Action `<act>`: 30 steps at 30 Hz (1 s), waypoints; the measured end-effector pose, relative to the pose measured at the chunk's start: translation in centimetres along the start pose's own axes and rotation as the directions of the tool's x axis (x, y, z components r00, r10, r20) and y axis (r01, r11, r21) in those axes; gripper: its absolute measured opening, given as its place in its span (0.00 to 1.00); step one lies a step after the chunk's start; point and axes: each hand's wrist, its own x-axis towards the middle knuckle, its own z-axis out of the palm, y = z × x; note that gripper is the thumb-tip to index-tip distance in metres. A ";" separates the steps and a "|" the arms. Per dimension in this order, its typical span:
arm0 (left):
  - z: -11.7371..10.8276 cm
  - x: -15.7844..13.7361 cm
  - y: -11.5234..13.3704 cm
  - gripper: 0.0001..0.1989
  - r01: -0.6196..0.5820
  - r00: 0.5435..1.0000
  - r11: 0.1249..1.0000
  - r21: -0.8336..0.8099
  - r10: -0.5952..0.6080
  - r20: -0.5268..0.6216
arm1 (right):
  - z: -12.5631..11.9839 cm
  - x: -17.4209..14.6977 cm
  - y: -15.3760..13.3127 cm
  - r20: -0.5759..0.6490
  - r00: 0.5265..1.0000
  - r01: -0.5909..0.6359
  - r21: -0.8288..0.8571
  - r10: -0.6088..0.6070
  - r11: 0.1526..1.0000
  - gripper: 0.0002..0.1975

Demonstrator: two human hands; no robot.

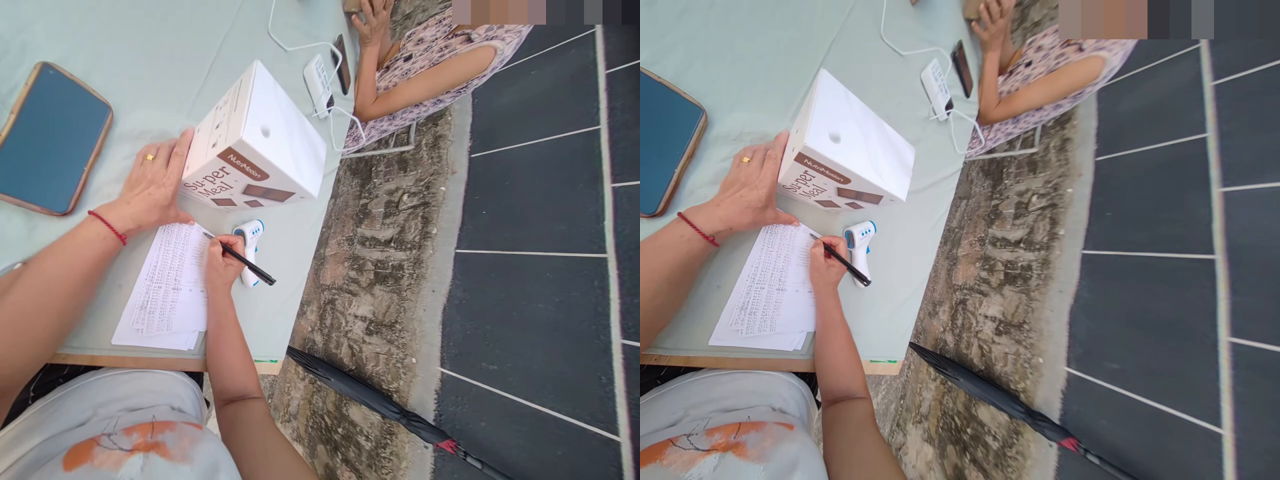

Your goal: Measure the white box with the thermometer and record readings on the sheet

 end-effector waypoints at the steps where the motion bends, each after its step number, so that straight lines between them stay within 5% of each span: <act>1: 0.0 0.0 0.0 0.73 -0.001 1.000 1.000 0.003 0.001 0.001 | 0.0 0.0 0.0 -0.003 1.000 0.004 -0.003 -0.004 1.000 0.11; 10: 0.0 0.0 -0.2 0.71 -0.012 1.000 0.997 0.074 0.011 0.015 | 0.0 0.0 -0.1 0.029 0.999 0.042 -0.068 -0.040 0.997 0.11; 16: 0.1 0.2 -0.4 0.50 0.034 0.999 0.999 0.009 -0.034 -0.030 | 0.1 -0.2 0.6 -0.007 0.994 0.111 -0.082 -0.112 0.990 0.10; 20: 0.3 0.4 -0.5 0.44 0.070 0.997 0.997 -0.019 -0.071 -0.042 | -0.5 -0.1 0.3 -0.047 0.959 0.278 -0.037 -0.280 0.960 0.09; 26: 0.1 0.3 -0.5 0.42 0.067 0.996 0.997 -0.040 -0.069 -0.050 | -3.5 0.5 -3.7 0.233 0.851 0.517 -0.206 -0.471 0.831 0.08; 30: -0.3 0.3 -0.3 0.44 0.055 0.995 0.996 -0.077 -0.061 -0.079 | -4.9 -0.8 -5.4 0.513 0.777 0.580 -0.360 -0.364 0.731 0.12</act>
